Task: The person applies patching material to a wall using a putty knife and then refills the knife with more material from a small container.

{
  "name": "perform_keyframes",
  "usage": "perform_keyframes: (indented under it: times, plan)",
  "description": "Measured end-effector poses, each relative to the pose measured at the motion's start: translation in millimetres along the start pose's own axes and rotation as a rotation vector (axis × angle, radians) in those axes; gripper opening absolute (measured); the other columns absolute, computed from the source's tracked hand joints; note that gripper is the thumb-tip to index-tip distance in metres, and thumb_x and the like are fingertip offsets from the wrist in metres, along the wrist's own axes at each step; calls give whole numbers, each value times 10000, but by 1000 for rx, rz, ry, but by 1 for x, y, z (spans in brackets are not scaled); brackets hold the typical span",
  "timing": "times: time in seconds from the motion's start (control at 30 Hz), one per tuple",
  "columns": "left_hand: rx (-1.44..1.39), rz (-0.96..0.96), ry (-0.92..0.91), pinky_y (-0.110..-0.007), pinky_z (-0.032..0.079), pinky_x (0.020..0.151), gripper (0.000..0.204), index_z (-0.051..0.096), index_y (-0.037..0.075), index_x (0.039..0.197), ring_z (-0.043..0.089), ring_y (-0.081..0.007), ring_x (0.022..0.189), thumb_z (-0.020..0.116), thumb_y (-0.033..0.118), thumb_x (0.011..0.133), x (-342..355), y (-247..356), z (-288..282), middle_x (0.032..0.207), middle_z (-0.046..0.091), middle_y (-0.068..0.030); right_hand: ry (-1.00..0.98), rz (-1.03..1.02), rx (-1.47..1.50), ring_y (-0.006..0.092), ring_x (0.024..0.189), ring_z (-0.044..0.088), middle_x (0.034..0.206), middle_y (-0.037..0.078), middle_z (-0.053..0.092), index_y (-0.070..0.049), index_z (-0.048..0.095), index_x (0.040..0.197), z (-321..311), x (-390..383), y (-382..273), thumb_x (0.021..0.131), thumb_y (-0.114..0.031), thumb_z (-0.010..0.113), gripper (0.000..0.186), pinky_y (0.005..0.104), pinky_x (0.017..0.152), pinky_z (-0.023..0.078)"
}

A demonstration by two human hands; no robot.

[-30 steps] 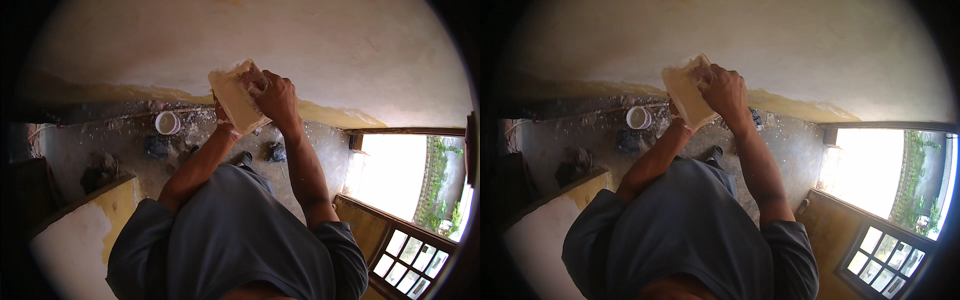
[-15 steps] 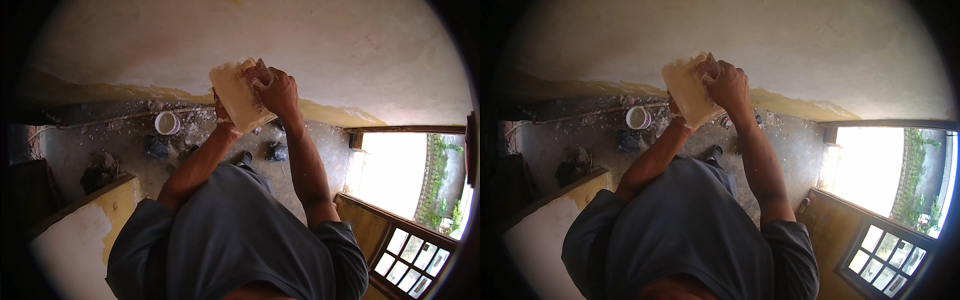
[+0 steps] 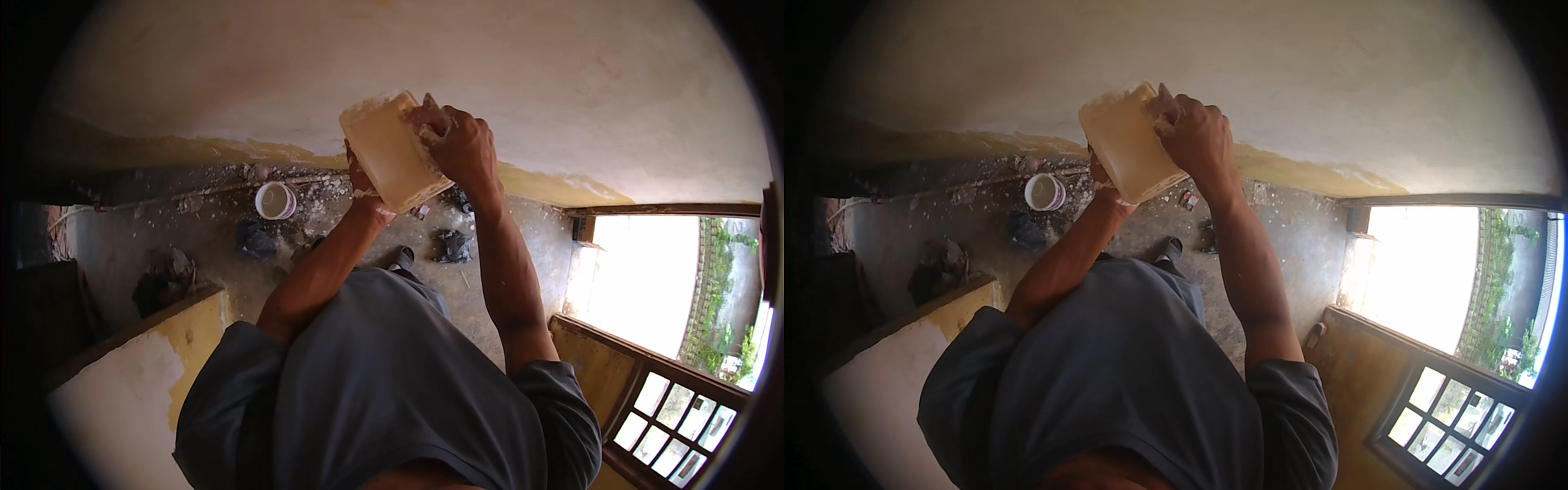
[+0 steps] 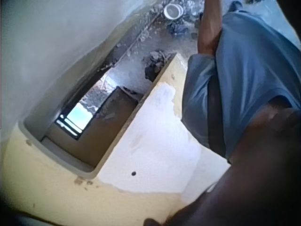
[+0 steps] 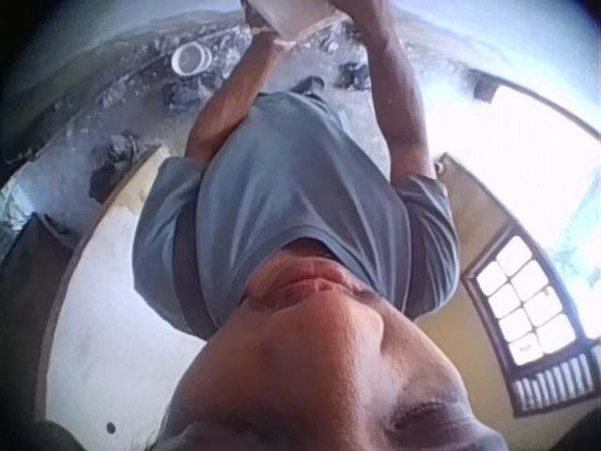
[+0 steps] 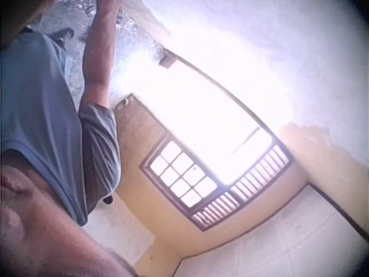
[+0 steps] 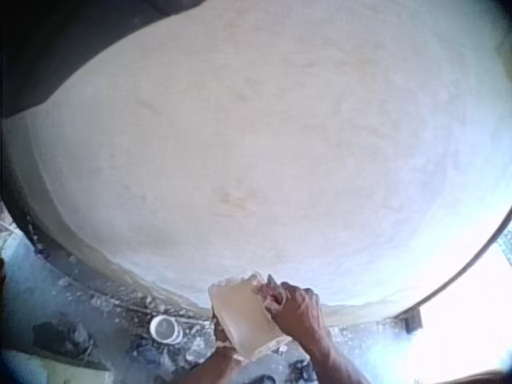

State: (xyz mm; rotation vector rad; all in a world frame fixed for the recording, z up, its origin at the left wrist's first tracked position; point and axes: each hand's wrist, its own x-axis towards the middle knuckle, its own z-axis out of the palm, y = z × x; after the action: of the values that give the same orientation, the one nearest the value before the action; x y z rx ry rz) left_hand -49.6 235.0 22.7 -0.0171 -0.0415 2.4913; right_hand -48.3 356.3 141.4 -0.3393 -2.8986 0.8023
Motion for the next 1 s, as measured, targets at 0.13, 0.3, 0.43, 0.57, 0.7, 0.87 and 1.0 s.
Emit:
perform_keyframes:
  times: [0.13, 0.3, 0.43, 0.57, 0.7, 0.87, 1.0]
  plan:
    - [27, 13, 10, -519, 470, 1023, 674, 468, 212, 1400, 540, -290, 1251, 371, 669, 915, -1, 1, 2, 1350, 549, -75, 58, -58, 8, 431, 779, 650, 812, 209, 677, -82, 706, 991, 7, 1, 7, 756, -212, 737, 271, 467, 698, 527]
    - [48, 22, 26, -498, 479, 1018, 631, 476, 212, 1389, 551, -279, 1237, 386, 634, 929, 0, 0, 2, 1331, 561, -71, 53, -130, -1, 438, 795, 642, 820, 215, 673, -82, 704, 990, 11, -7, -1, 756, -211, 738, 269, 475, 701, 521]
    - [56, 24, 24, -482, 486, 1015, 597, 483, 212, 1381, 560, -269, 1226, 399, 605, 940, -1, 1, 6, 1315, 570, -68, -10, -130, 3, 415, 787, 660, 808, 195, 685, -103, 715, 990, 13, -5, 0, 774, -232, 732, 252, 461, 709, 534]
    - [118, 67, 44, -466, 493, 1011, 563, 490, 211, 1372, 569, -260, 1215, 411, 577, 951, -1, -1, 7, 1300, 580, -64, 47, -16, 124, 424, 787, 655, 814, 205, 684, -84, 709, 1022, 11, -1, 1, 768, -207, 728, 282, 456, 703, 534]
    - [25, 17, 65, -460, 497, 1009, 577, 489, 202, 1378, 574, -260, 1214, 380, 587, 961, -7, 1, 11, 1318, 577, -74, 32, -220, 25, 408, 761, 659, 789, 198, 681, -64, 709, 972, 20, -11, -4, 768, -183, 729, 237, 449, 686, 533]
    - [82, -3, 77, -528, 469, 1026, 766, 460, 159, 1411, 546, -322, 1249, 311, 719, 910, -1, 2, 19, 1374, 540, -110, 69, -145, 80, 417, 743, 647, 787, 197, 671, -57, 687, 956, -1, -13, 2, 746, -147, 738, 233, 454, 659, 512]
    - [110, 25, 107, -522, 475, 1027, 744, 466, 151, 1404, 547, -334, 1245, 314, 696, 921, -1, -1, 7, 1369, 539, -124, 96, -380, 88, 392, 722, 633, 764, 184, 638, -30, 658, 886, -3, -27, 9, 778, -158, 747, 189, 441, 621, 493]
